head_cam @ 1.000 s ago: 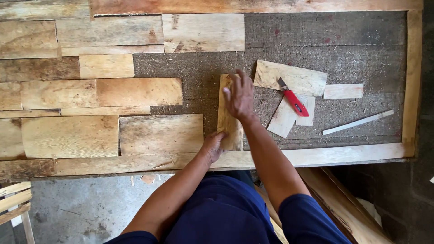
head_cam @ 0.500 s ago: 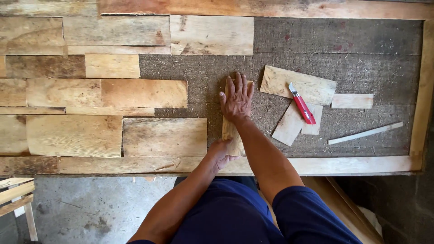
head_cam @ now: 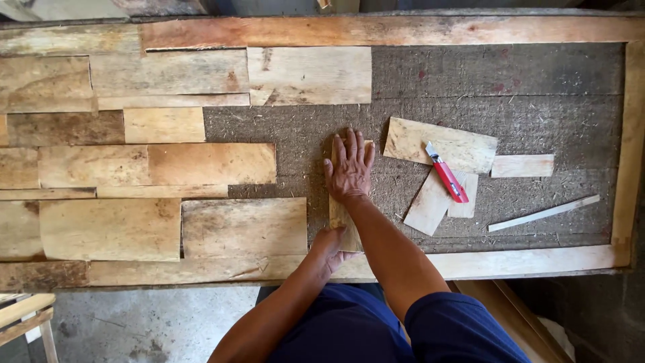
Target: Assembling and trimming thin wood strips to create a decorative panel.
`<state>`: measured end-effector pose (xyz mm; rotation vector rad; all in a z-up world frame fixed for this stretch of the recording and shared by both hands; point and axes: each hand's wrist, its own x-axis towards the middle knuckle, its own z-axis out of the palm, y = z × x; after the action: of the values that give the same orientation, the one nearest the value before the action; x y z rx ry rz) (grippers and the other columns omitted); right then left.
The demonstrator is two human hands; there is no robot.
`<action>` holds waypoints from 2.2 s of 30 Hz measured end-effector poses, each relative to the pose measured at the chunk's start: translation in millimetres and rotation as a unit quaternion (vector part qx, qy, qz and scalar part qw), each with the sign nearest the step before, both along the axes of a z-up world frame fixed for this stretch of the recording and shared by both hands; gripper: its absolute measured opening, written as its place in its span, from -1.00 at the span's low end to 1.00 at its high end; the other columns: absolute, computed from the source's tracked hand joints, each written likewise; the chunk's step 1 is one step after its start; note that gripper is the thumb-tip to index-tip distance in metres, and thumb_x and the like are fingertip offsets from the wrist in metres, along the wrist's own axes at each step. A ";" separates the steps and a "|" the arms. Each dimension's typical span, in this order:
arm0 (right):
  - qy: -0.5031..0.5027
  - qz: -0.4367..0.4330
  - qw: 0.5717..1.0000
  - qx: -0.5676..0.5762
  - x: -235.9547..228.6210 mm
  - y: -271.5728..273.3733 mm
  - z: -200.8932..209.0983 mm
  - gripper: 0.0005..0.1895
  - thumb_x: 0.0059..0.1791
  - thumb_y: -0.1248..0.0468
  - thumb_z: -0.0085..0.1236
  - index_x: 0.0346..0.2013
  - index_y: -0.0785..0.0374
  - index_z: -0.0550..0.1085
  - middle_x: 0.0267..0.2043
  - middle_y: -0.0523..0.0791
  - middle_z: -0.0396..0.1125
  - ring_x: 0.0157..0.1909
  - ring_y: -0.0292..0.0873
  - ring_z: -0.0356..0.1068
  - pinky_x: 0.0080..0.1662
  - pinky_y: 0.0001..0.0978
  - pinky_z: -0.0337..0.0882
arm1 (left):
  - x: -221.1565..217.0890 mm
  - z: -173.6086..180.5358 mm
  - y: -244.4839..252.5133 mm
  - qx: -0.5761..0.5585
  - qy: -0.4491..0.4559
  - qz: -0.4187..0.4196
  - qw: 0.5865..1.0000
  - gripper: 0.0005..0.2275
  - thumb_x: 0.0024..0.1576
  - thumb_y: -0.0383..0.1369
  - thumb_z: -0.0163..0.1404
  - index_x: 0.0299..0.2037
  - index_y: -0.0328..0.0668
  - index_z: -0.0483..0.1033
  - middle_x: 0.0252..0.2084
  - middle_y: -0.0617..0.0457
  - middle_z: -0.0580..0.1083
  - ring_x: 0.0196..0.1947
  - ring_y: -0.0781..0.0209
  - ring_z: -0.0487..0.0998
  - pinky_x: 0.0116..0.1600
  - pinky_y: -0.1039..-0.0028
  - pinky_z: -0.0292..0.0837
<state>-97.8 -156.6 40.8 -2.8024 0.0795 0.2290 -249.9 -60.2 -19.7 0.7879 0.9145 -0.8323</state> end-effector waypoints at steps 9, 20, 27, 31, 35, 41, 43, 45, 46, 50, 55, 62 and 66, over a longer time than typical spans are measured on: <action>-0.004 -0.016 0.999 0.027 -2.1 -0.2 3.1 -0.27 0.07 -0.06 -0.19 0.50 0.11 0.07 0.60 0.03 -0.21 0.62 0.10 -0.33 0.50 0.17 -0.43 | -0.2 -2.8 -1.8 -0.005 -0.003 0.017 1.000 -0.73 0.29 -0.39 -0.16 0.12 -0.40 0.38 -0.07 -0.28 0.58 -0.22 -0.21 0.68 -0.21 -0.03 0.68; -0.033 -0.021 0.999 0.022 -3.4 -2.5 -1.7 -0.29 0.07 -0.08 -0.20 0.48 0.10 0.09 0.58 0.04 -0.18 0.60 0.09 -0.30 0.48 0.17 -0.41 | -13.5 -21.8 20.6 -0.010 -0.095 -0.029 0.995 -0.81 0.30 -0.37 0.00 0.01 -0.34 0.48 -0.24 -0.16 0.59 -0.42 0.00 0.61 -0.46 0.27 0.51; -0.086 -0.046 0.993 0.068 18.5 -11.8 10.9 -0.36 0.08 -0.10 -0.18 0.37 0.14 0.21 0.39 0.07 0.07 0.42 0.06 0.04 0.40 0.19 -0.15 | 2.5 13.6 28.1 0.024 -0.078 -0.075 0.994 -0.86 0.25 -0.30 0.04 -0.05 -0.08 0.53 -0.25 0.01 0.60 -0.39 0.15 0.62 -0.38 0.31 0.57; -0.160 -0.086 0.979 0.090 49.8 -26.0 2.3 -0.44 0.09 -0.04 -0.11 0.32 0.14 0.28 0.27 0.03 0.21 0.33 0.08 0.16 0.38 0.14 0.00 | 14.2 23.3 29.3 0.055 -0.071 -0.110 0.990 -0.87 0.23 -0.30 0.09 -0.07 -0.06 0.53 -0.31 0.00 0.58 -0.48 0.16 0.52 -0.48 0.33 0.35; -0.174 -0.065 0.979 0.087 54.6 -25.7 -0.9 -0.42 0.07 -0.01 -0.07 0.31 0.21 0.27 0.24 0.07 0.20 0.26 0.10 0.17 0.34 0.15 -0.01 | 13.0 8.2 27.6 0.072 -0.069 -0.107 0.989 -0.86 0.22 -0.32 0.10 -0.06 -0.08 0.53 -0.32 0.00 0.57 -0.50 0.16 0.50 -0.52 0.33 0.29; -0.195 -0.053 0.975 0.093 53.9 -23.0 -17.7 -0.55 0.10 0.07 -0.08 0.24 0.19 0.33 0.21 0.05 0.26 0.27 0.10 0.20 0.36 0.16 0.01 | 25.5 54.9 13.0 0.055 -0.073 -0.063 0.994 -0.80 0.24 -0.41 0.02 0.05 -0.24 0.47 -0.14 -0.07 0.60 -0.29 0.12 0.68 -0.27 0.22 0.67; -0.207 -0.061 0.972 0.096 55.4 -23.5 -19.1 -0.57 0.09 0.10 -0.07 0.22 0.18 0.33 0.20 0.04 0.27 0.26 0.08 0.23 0.36 0.16 0.03 | 32.4 79.1 6.3 0.028 -0.059 -0.050 0.997 -0.77 0.24 -0.42 -0.05 0.06 -0.35 0.44 -0.09 -0.18 0.61 -0.22 0.00 0.71 -0.16 0.11 0.73; -0.198 -0.055 0.975 0.087 56.2 -24.4 -17.8 -0.55 0.06 0.12 -0.05 0.22 0.19 0.33 0.19 0.04 0.27 0.26 0.08 0.23 0.35 0.16 0.03 | 33.6 75.6 5.0 0.023 -0.056 -0.046 0.997 -0.76 0.25 -0.43 -0.06 0.06 -0.41 0.42 -0.08 -0.22 0.60 -0.20 -0.04 0.71 -0.15 0.10 0.72; -0.190 -0.052 0.977 0.077 56.0 -24.7 -17.9 -0.53 0.03 0.14 -0.03 0.22 0.19 0.33 0.19 0.04 0.27 0.26 0.09 0.23 0.34 0.16 0.03 | 33.6 73.4 4.6 0.019 -0.054 -0.045 0.997 -0.75 0.26 -0.43 -0.07 0.07 -0.46 0.40 -0.07 -0.27 0.59 -0.19 -0.08 0.70 -0.13 0.08 0.72; -0.140 -0.056 0.986 0.066 59.3 -24.0 -25.4 -0.55 0.05 0.17 -0.03 0.23 0.19 0.33 0.19 0.05 0.26 0.23 0.07 0.23 0.34 0.14 0.03 | 36.6 85.9 -1.4 0.022 -0.043 -0.035 0.998 -0.75 0.27 -0.45 -0.08 0.08 -0.48 0.36 -0.06 -0.30 0.59 -0.19 -0.09 0.70 -0.14 0.10 0.73; -0.161 -0.066 0.983 0.057 57.2 -25.3 -25.3 -0.58 0.05 0.22 0.00 0.22 0.14 0.34 0.21 0.01 0.27 0.29 0.06 0.22 0.39 0.10 0.02 | 25.8 62.2 4.7 0.040 -0.075 -0.068 0.994 -0.75 0.26 -0.42 -0.07 0.07 -0.44 0.39 -0.11 -0.23 0.59 -0.26 0.02 0.69 -0.24 0.26 0.73; -0.223 -0.052 0.966 0.123 50.5 -45.4 -38.7 -0.67 0.12 0.26 -0.09 0.19 0.18 0.38 0.17 0.00 0.31 0.23 0.03 0.23 0.38 0.17 -0.01 | 7.9 -6.6 37.5 0.061 -0.125 -0.133 0.981 -0.67 0.22 -0.35 0.09 0.18 -0.22 0.48 -0.14 -0.23 0.57 -0.41 0.13 0.54 -0.51 0.45 0.35; -0.244 -0.162 0.930 0.224 -10.3 -69.4 -14.7 -0.71 0.15 0.22 -0.18 0.08 0.18 0.44 0.07 0.05 0.36 0.05 0.05 0.38 0.10 0.13 0.33 | 18.1 30.3 30.4 0.083 -0.097 -0.101 0.987 -0.53 0.15 -0.30 0.12 0.28 -0.09 0.35 0.22 -0.10 0.45 0.01 0.06 0.44 0.02 0.10 0.31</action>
<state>-108.1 -226.0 26.1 -2.2654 0.3238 -0.4713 -231.8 -29.8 10.6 1.1022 0.7450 -0.8455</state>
